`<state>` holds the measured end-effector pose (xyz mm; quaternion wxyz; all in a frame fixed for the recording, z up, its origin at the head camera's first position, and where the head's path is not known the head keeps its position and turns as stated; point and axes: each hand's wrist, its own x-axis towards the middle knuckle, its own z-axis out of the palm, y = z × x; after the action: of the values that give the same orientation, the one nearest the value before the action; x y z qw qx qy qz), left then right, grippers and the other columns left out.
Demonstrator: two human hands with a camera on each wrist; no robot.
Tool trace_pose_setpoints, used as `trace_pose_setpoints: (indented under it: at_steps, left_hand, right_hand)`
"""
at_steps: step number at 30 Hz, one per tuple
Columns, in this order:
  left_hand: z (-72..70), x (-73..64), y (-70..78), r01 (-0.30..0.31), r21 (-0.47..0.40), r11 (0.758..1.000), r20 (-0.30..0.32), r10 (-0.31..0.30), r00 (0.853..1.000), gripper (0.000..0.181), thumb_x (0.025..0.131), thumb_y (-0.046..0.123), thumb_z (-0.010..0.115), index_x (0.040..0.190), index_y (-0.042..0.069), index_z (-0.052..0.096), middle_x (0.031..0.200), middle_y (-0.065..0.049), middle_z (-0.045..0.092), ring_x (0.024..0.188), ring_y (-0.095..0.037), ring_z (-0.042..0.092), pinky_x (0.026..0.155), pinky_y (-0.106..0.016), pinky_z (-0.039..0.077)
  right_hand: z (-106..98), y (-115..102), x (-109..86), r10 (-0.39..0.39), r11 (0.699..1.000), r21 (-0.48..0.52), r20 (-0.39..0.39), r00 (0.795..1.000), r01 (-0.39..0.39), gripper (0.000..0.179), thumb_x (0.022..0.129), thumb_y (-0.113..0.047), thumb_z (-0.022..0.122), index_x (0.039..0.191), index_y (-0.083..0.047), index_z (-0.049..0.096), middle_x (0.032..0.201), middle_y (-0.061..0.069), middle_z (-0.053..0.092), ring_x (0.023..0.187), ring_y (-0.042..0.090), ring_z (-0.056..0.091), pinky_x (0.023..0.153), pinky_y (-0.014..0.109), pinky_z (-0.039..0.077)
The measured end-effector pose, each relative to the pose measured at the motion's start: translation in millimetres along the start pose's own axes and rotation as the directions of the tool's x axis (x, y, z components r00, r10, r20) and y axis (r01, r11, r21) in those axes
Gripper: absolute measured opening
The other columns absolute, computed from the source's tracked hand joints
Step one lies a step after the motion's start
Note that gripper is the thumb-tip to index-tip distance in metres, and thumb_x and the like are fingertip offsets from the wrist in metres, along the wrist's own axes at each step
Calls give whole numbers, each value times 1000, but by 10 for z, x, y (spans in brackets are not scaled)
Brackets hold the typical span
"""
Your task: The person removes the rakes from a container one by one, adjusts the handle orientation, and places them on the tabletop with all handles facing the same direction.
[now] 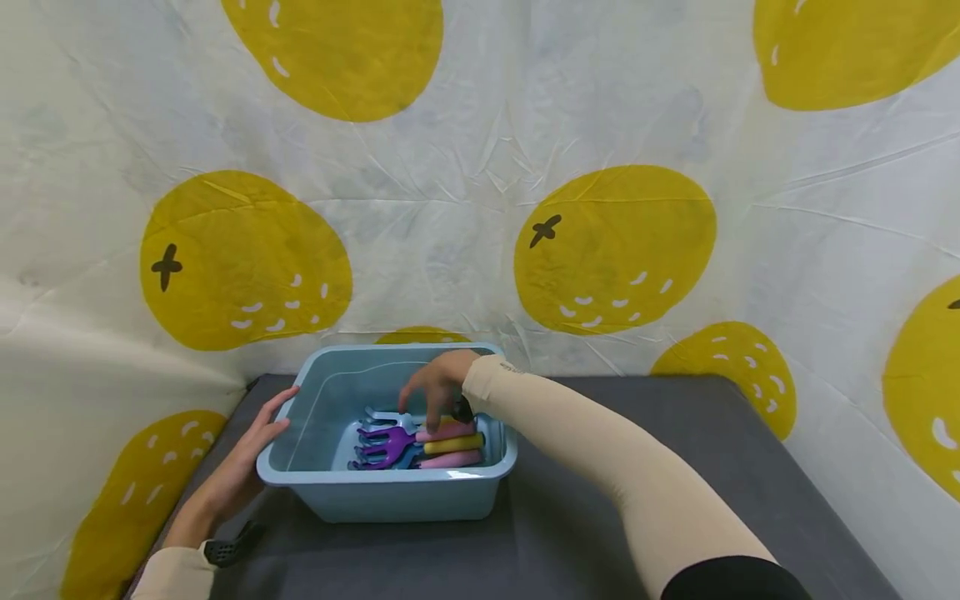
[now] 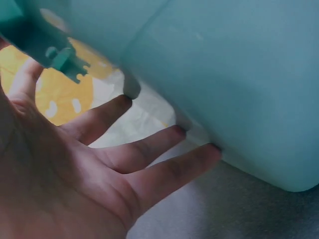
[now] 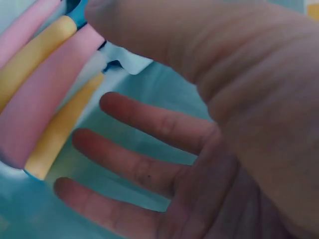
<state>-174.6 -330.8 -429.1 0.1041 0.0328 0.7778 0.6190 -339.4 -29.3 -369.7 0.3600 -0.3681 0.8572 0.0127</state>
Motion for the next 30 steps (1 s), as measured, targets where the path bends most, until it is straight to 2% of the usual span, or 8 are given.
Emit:
trace_pose_setpoints:
  at_steps: [5,8,11,16,23,30]
  left_hand:
    - [41,21,-26,-16,-30,999,-36,15,999,60,109,43,36,163,36,9,169,-13,-10,142,-54,20,107,-74,31]
    - [54,31,-44,-25,-26,999,-55,24,998,60,109,43,36,163,34,10,169,-13,-8,142,-52,20,108,-75,29]
    - [58,38,-61,-29,-31,999,-65,27,998,61,109,43,36,163,32,11,169,-13,-7,143,-51,19,108,-76,26]
    - [65,38,-72,-28,-23,999,-83,27,996,61,108,44,36,163,33,11,169,-14,-6,142,-51,20,108,-77,25]
    - [84,33,-59,-19,-20,1000,-91,17,996,61,108,45,36,163,34,11,170,-13,-6,142,-52,20,107,-77,25]
    - [99,33,-44,-12,-30,999,-97,9,995,61,108,46,36,163,34,12,170,-13,-6,143,-52,19,108,-77,24]
  right_hand:
    - [98,2,91,7,996,-85,-3,1000,-7,52,83,-30,86,124,-53,63,124,-5,59,102,23,56,75,39,55]
    - [169,4,112,22,997,-69,-9,1000,-23,54,82,-22,86,120,-52,64,111,-2,59,95,24,59,69,38,57]
    - [234,2,137,41,997,-58,-18,999,-42,57,80,-15,86,118,-52,65,110,-1,58,94,24,59,66,36,58]
    - [293,-13,149,31,995,-89,-31,999,-34,56,83,-13,85,120,-51,65,113,-3,56,96,22,56,69,35,56]
    - [264,-12,167,31,994,-109,-13,999,-32,54,83,-15,86,117,-50,65,108,-1,56,95,22,56,70,35,55]
    - [241,17,236,25,993,-112,4,1000,-25,51,83,-15,86,114,-50,65,112,-3,55,99,23,55,71,37,55]
